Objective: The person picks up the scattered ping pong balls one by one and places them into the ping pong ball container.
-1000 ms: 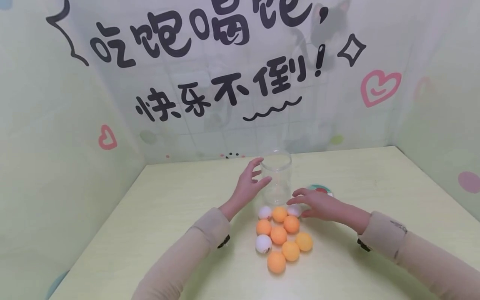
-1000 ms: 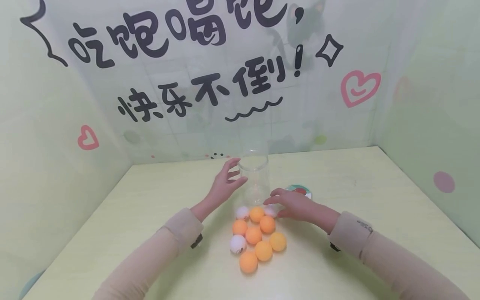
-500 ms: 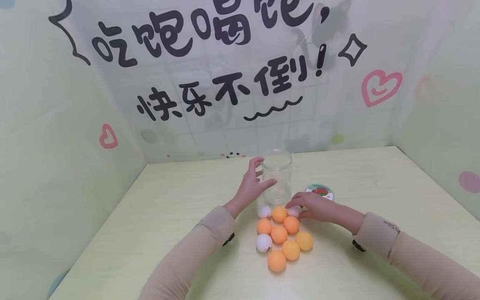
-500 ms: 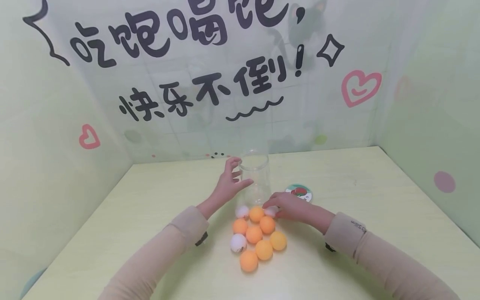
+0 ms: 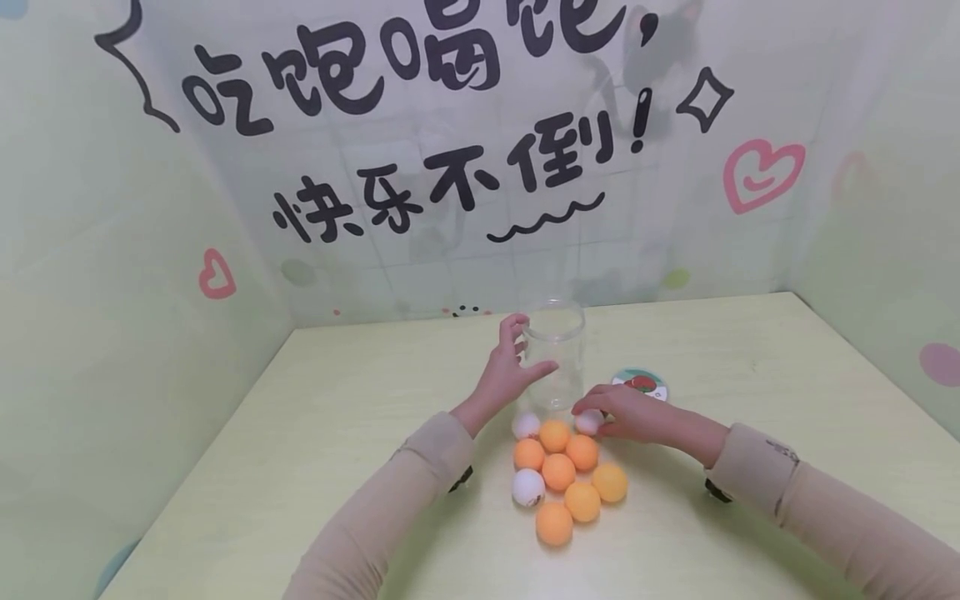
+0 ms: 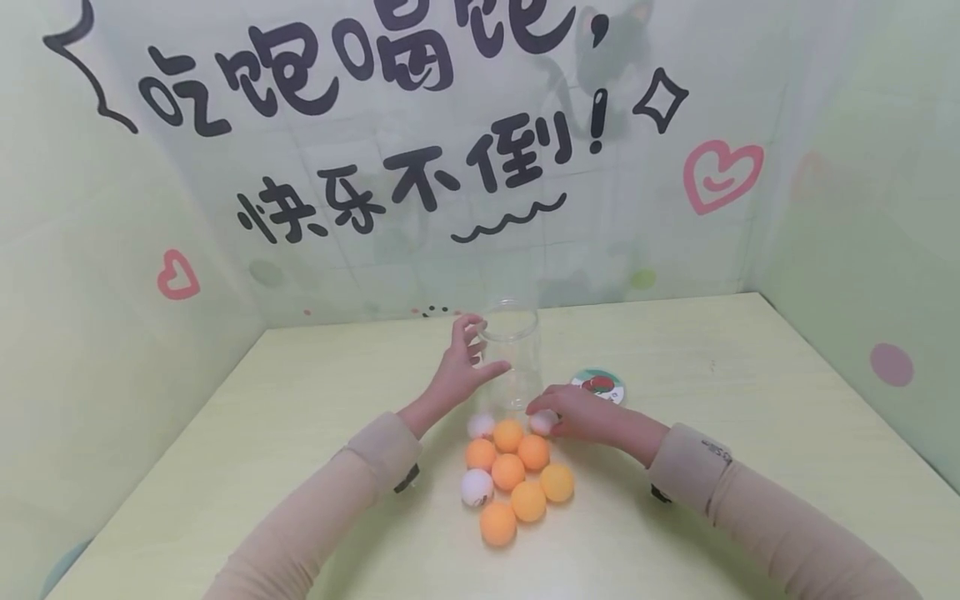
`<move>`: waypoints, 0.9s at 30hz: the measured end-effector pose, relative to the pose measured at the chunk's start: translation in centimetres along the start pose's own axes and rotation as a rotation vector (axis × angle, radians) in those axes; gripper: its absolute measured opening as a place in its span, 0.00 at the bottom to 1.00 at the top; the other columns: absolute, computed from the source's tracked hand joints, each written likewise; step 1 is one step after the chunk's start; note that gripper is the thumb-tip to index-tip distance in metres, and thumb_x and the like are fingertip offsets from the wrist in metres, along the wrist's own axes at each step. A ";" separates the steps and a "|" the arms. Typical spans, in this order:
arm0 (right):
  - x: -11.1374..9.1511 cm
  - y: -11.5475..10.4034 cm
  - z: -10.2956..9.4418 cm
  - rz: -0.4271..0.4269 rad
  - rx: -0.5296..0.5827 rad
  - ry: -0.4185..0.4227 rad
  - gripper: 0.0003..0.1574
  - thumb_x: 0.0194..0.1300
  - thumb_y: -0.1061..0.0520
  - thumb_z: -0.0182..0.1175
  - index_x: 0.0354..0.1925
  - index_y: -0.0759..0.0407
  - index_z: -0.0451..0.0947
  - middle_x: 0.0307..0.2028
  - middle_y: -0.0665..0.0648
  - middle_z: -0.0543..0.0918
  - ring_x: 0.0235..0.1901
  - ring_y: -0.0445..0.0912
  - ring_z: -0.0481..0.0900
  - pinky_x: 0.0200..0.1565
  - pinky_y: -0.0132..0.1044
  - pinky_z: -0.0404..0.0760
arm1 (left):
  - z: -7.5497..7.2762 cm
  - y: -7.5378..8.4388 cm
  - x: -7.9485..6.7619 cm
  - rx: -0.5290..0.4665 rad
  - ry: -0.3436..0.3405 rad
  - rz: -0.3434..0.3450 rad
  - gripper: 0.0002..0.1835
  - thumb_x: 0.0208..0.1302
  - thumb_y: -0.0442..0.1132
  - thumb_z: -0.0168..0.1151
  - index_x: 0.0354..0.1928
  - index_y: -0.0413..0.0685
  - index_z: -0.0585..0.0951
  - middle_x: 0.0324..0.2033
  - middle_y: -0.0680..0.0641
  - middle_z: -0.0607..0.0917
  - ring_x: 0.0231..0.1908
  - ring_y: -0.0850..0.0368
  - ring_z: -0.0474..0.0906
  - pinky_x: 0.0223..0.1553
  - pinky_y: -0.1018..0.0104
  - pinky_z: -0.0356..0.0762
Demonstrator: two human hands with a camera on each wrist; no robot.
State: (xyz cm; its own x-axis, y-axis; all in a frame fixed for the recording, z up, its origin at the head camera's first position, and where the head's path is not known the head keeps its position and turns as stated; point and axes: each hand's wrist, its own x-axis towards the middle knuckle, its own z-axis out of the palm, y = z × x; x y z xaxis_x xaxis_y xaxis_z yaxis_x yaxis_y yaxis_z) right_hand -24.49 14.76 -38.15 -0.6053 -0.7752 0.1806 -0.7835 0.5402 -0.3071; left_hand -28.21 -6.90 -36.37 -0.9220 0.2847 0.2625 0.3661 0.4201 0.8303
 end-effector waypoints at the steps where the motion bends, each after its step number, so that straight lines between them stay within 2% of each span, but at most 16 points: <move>1: 0.0 0.0 0.0 0.003 -0.001 0.000 0.19 0.51 0.67 0.64 0.44 0.65 0.78 0.39 0.60 0.81 0.40 0.52 0.78 0.41 0.40 0.79 | 0.0 0.0 0.0 -0.001 0.001 -0.001 0.40 0.53 0.43 0.67 0.61 0.53 0.52 0.65 0.37 0.60 0.59 0.38 0.65 0.56 0.49 0.68; 6: 0.0 -0.1 -0.8 0.021 -0.008 0.004 0.18 0.52 0.66 0.64 0.44 0.64 0.78 0.39 0.59 0.80 0.39 0.52 0.78 0.40 0.40 0.79 | 0.1 0.0 -0.1 0.000 0.007 0.008 0.40 0.53 0.43 0.68 0.61 0.53 0.52 0.65 0.36 0.60 0.59 0.38 0.66 0.56 0.48 0.67; 14: 0.3 0.1 -3.2 0.008 -0.037 -0.025 0.20 0.49 0.68 0.64 0.44 0.65 0.77 0.36 0.58 0.81 0.31 0.46 0.76 0.34 0.34 0.77 | 0.1 -0.1 -0.1 -0.007 0.020 0.022 0.40 0.52 0.42 0.68 0.61 0.52 0.52 0.64 0.37 0.61 0.59 0.38 0.66 0.56 0.50 0.68; 18: 0.5 0.4 -4.6 0.078 -0.011 -0.046 0.20 0.50 0.68 0.63 0.45 0.65 0.77 0.36 0.58 0.80 0.27 0.43 0.72 0.31 0.31 0.74 | 0.1 -0.1 0.0 -0.022 0.019 0.027 0.40 0.52 0.41 0.68 0.61 0.51 0.52 0.64 0.37 0.61 0.59 0.38 0.65 0.56 0.50 0.68; 22: 0.5 0.6 -5.6 0.142 0.015 -0.049 0.21 0.51 0.68 0.63 0.46 0.65 0.76 0.37 0.58 0.79 0.28 0.43 0.73 0.31 0.32 0.75 | 0.0 -0.3 0.2 -0.027 0.035 0.045 0.39 0.53 0.42 0.68 0.60 0.48 0.54 0.63 0.39 0.63 0.62 0.40 0.62 0.59 0.49 0.64; 27: 0.1 0.6 -6.6 0.168 0.023 -0.039 0.20 0.52 0.67 0.62 0.47 0.65 0.77 0.39 0.59 0.80 0.30 0.45 0.75 0.34 0.35 0.76 | 0.1 -0.4 0.2 -0.019 0.066 0.062 0.40 0.52 0.43 0.68 0.63 0.49 0.55 0.64 0.42 0.64 0.65 0.46 0.58 0.62 0.49 0.58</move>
State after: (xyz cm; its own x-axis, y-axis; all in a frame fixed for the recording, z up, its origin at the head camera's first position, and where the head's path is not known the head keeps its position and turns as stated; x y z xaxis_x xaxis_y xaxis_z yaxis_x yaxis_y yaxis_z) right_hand -25.93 17.14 -32.14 -0.7212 -0.6870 0.0889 -0.6682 0.6560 -0.3511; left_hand -28.55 -6.93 -36.64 -0.9042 0.2516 0.3452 0.4209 0.3871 0.8203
